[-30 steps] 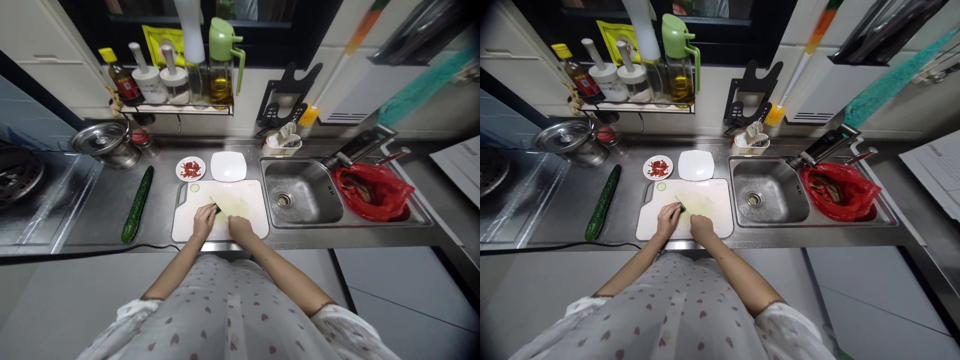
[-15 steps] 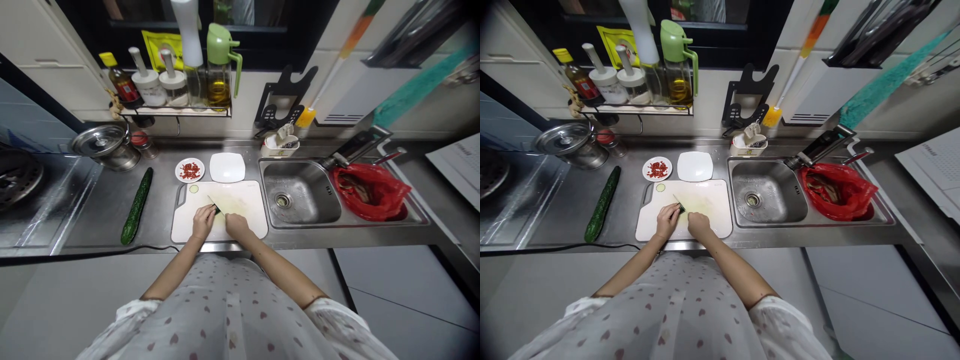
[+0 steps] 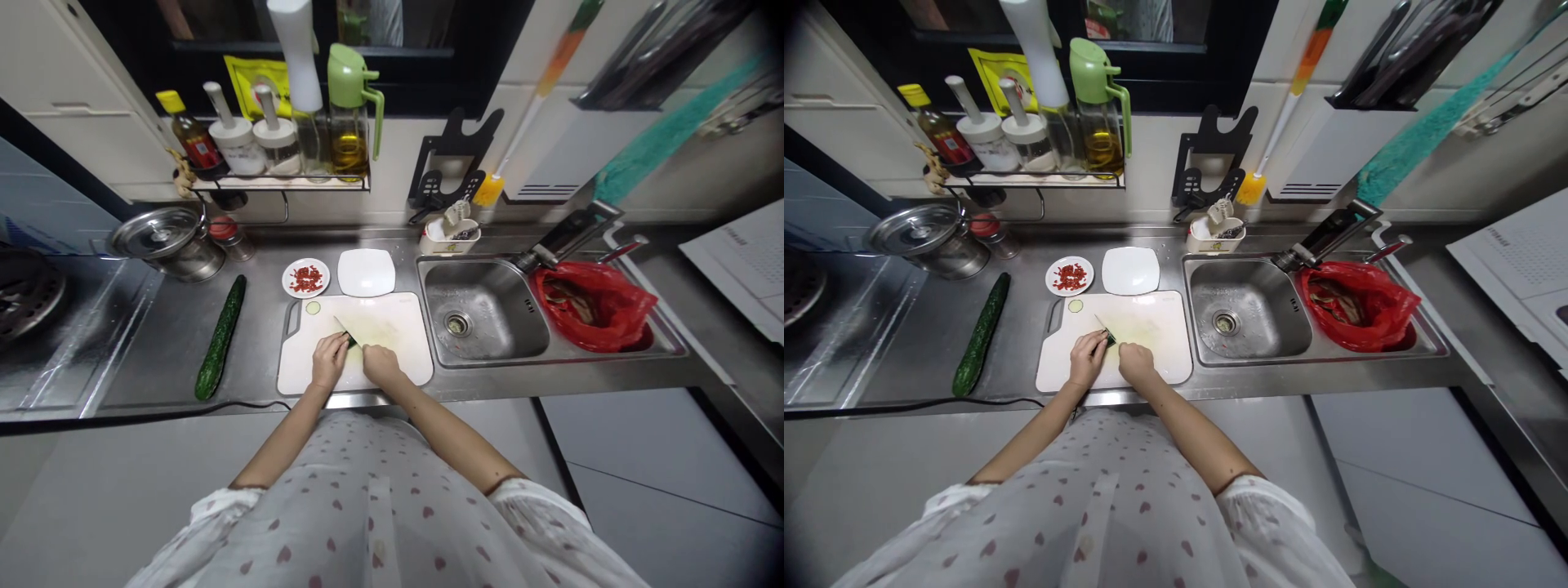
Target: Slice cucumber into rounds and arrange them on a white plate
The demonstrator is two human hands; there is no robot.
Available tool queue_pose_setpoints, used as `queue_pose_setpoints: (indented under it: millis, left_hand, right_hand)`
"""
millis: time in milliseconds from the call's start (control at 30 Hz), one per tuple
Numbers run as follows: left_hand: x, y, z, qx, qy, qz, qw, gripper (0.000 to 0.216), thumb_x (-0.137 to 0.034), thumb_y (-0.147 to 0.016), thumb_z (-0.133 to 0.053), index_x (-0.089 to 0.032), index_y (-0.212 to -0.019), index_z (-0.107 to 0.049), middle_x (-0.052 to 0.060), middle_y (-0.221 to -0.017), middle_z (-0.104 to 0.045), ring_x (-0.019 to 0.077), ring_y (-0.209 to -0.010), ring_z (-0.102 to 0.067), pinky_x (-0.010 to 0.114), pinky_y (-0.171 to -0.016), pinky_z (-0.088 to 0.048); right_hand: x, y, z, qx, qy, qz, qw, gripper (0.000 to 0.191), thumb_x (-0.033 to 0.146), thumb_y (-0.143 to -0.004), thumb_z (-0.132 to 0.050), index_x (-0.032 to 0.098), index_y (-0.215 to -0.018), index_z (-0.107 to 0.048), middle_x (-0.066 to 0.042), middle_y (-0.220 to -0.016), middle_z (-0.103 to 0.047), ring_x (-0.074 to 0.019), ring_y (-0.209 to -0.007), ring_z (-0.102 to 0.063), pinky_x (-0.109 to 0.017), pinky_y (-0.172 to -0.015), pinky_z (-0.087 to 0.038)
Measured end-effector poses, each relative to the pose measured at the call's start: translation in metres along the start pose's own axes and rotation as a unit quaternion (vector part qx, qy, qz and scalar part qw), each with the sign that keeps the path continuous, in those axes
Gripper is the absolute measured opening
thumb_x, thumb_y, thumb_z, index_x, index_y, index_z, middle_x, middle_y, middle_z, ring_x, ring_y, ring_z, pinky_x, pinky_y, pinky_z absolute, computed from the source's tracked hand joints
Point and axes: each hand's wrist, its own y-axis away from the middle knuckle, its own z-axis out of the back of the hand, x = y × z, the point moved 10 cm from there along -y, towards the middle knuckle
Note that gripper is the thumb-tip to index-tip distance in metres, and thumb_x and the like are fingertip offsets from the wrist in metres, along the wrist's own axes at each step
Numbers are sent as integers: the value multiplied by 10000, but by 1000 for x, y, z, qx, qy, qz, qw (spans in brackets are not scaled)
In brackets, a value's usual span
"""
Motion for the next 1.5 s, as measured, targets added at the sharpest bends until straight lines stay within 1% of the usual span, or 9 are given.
queue_pose_setpoints:
  millis: [167,300,533,667,767,1000,1133,1333,1500]
  left_hand:
    - [-3,-1,2,1,-2,-3,1000,234,-300,-937,-494,-218,-1047,-684,77,-1051,-706,198,-1021,-625,394,-908,-506]
    - [-3,-1,2,-2,-6,1,1000,241,-306,-940,-488,-218,-1045,-686,79,-1053,-705,203,-1026,-626,400,-910,-508]
    - [-3,-1,2,-2,-11,-2,1000,229,-294,-935,-499,-219,-1048,-684,80,-1046,-703,206,-1018,-626,398,-903,-509]
    - [-2,0,1,2,-10,-1,1000,228,-288,-934,-501,-220,-1056,-681,81,-1048,-702,202,-1025,-623,392,-908,-504]
    - [-1,0,1,2,-7,-1,1000,229,-290,-934,-502,-220,-1060,-680,79,-1044,-702,197,-1015,-624,388,-904,-506]
    - [-1,0,0,0,-10,-8,1000,235,-284,-938,-493,-215,-1063,-679,85,-1050,-699,198,-1027,-624,389,-912,-503]
    - [-3,0,1,-1,-9,-15,1000,228,-275,-935,-499,-212,-1060,-678,80,-1054,-701,193,-1030,-623,383,-922,-500]
    - [-3,0,1,7,-14,-5,1000,225,-280,-935,-497,-208,-1047,-679,76,-1059,-702,187,-1029,-623,373,-926,-501]
    - [-2,0,1,12,-15,9,1000,239,-284,-938,-484,-211,-1056,-679,76,-1075,-699,188,-1043,-618,368,-940,-494]
  right_hand:
    - [-2,6,-2,-12,2,-8,1000,316,59,-870,-386,136,-1089,-601,-136,-1012,-691,-208,-1016,-650,-281,-800,-481]
    - [-10,19,-8,-3,4,-17,1000,294,67,-882,-389,141,-1073,-600,-134,-1004,-690,-200,-1008,-653,-275,-806,-473]
    - [-20,33,-16,14,3,-36,999,272,103,-900,-393,136,-1081,-594,-152,-998,-689,-228,-996,-658,-303,-793,-474]
    - [-18,32,-14,17,0,-37,999,279,105,-906,-379,132,-1089,-587,-161,-1004,-686,-231,-1005,-654,-310,-799,-474]
    - [-14,28,-10,6,3,-32,999,277,106,-911,-372,134,-1086,-584,-155,-1001,-686,-227,-999,-655,-308,-801,-474]
    - [-3,9,-1,-18,2,-26,999,298,88,-896,-366,131,-1087,-592,-153,-1014,-688,-223,-996,-657,-304,-797,-481]
    - [0,1,5,-18,-4,-23,1000,313,89,-894,-362,136,-1081,-609,-154,-1036,-688,-214,-1007,-653,-293,-802,-480]
    - [-3,7,6,-12,-10,-21,1000,327,87,-891,-366,126,-1099,-616,-160,-1031,-692,-225,-1038,-645,-296,-811,-477]
    - [-12,20,-4,2,-2,-34,999,315,93,-885,-381,127,-1086,-620,-157,-1012,-694,-228,-1007,-658,-294,-787,-480]
